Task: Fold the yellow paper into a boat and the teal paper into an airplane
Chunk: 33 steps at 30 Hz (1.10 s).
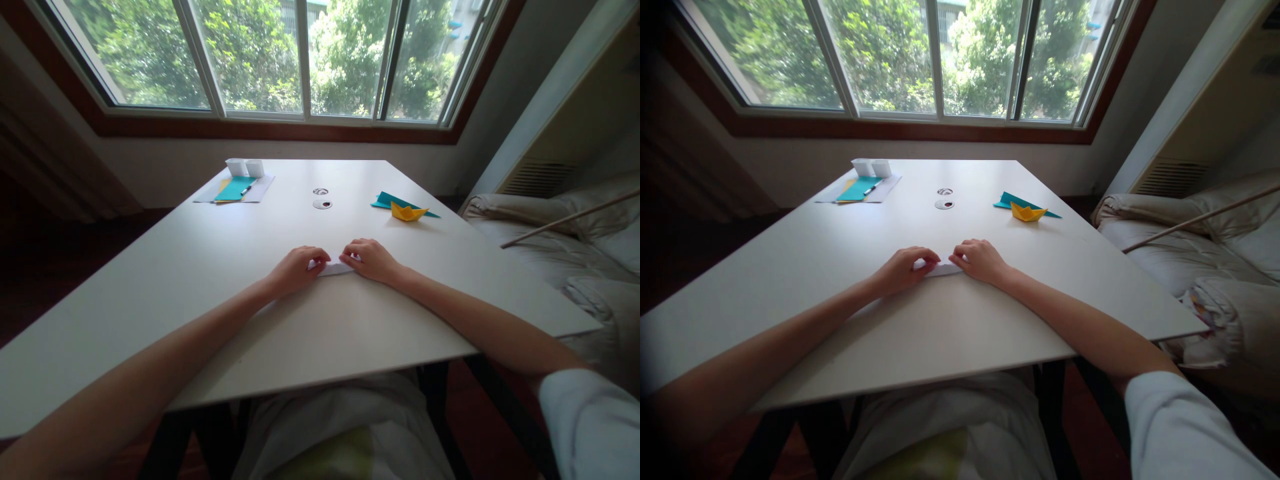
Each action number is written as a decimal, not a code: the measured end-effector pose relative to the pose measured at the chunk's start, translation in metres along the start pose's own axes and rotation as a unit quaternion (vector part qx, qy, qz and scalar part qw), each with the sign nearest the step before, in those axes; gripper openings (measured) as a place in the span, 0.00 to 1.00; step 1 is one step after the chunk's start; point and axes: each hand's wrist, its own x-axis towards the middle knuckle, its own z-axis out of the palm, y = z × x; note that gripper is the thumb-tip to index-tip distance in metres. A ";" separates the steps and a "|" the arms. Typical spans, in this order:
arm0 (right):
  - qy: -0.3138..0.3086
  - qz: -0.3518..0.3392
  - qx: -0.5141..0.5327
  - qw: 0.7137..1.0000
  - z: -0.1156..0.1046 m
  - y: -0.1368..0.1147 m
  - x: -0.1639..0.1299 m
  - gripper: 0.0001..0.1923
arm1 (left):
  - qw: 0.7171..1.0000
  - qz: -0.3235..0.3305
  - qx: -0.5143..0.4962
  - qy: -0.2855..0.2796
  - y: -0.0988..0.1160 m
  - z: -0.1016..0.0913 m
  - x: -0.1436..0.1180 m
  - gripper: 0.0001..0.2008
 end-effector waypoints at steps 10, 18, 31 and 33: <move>-0.020 0.046 -0.012 0.999 -0.001 -0.007 0.003 0.12 | 0.993 -0.105 0.037 0.037 0.000 0.008 0.008 0.12; -0.019 0.036 -0.002 0.999 0.005 -0.003 0.004 0.12 | 0.994 -0.104 0.026 0.022 0.000 0.009 0.008 0.12; -0.041 -0.092 0.034 0.994 -0.008 0.001 -0.001 0.11 | 0.994 -0.021 0.105 -0.004 0.002 0.005 0.001 0.13; -0.065 -0.118 0.047 0.990 -0.012 0.003 -0.003 0.15 | 0.990 0.005 0.139 -0.031 0.005 0.000 0.000 0.14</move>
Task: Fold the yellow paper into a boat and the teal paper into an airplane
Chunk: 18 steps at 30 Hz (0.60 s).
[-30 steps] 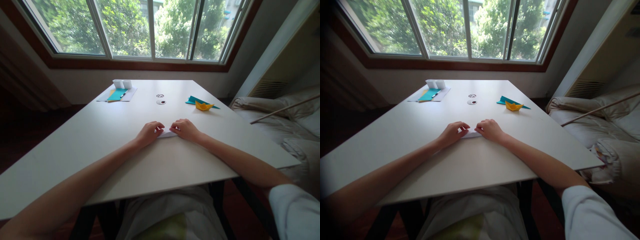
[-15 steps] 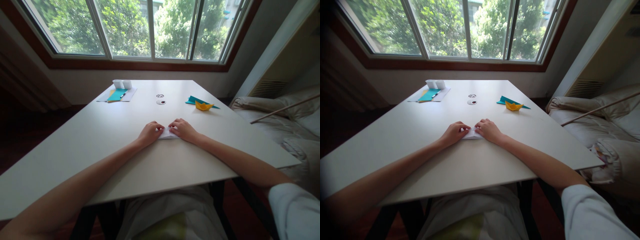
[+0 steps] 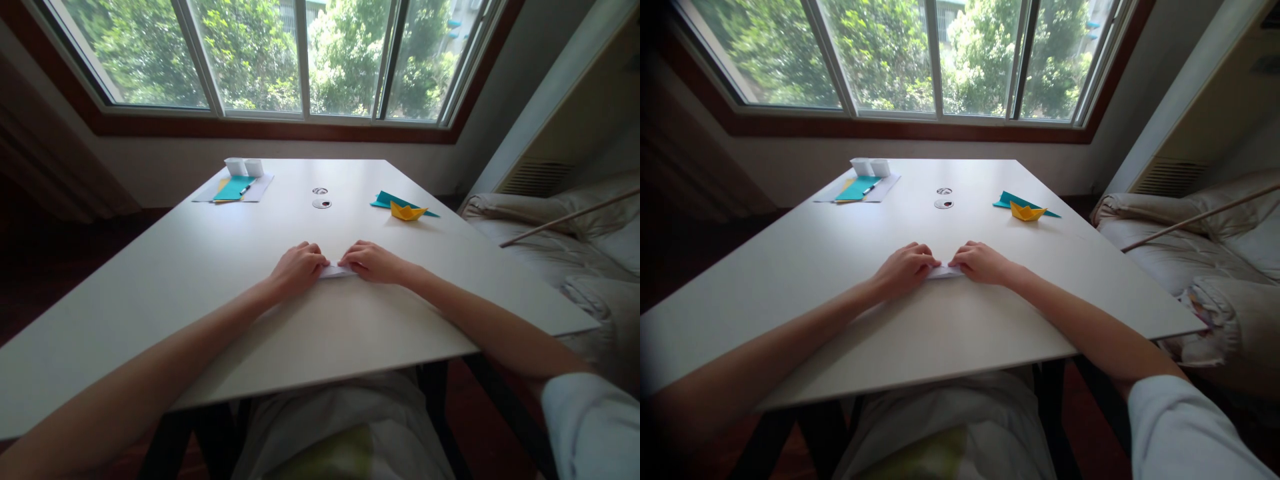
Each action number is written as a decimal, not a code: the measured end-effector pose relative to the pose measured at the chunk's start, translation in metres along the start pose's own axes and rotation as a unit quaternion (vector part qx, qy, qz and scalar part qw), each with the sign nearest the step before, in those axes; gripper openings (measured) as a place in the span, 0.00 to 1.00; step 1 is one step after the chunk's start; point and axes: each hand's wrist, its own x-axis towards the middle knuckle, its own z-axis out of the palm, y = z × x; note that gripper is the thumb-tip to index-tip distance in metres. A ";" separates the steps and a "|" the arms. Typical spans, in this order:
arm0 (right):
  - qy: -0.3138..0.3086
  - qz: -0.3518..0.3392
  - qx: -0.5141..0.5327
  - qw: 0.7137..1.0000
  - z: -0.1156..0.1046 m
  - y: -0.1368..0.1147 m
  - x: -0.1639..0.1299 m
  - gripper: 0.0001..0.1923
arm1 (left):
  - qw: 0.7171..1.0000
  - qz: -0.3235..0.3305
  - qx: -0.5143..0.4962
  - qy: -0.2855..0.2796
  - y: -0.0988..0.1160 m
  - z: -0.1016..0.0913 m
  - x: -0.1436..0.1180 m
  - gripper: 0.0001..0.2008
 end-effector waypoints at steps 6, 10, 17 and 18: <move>-0.042 0.007 0.022 0.999 -0.012 -0.001 -0.006 0.15 | 0.998 0.026 -0.016 -0.058 -0.003 -0.013 -0.006 0.15; -0.032 0.009 0.025 0.999 -0.012 -0.004 -0.008 0.17 | 0.997 0.035 -0.033 -0.054 -0.005 -0.012 -0.009 0.17; 0.038 0.056 0.017 0.998 0.003 -0.006 -0.002 0.10 | 0.999 0.013 -0.051 0.007 -0.008 0.005 -0.006 0.13; 0.039 0.058 0.019 0.997 0.004 -0.006 -0.001 0.10 | 0.999 0.014 -0.051 0.008 -0.008 0.006 -0.006 0.12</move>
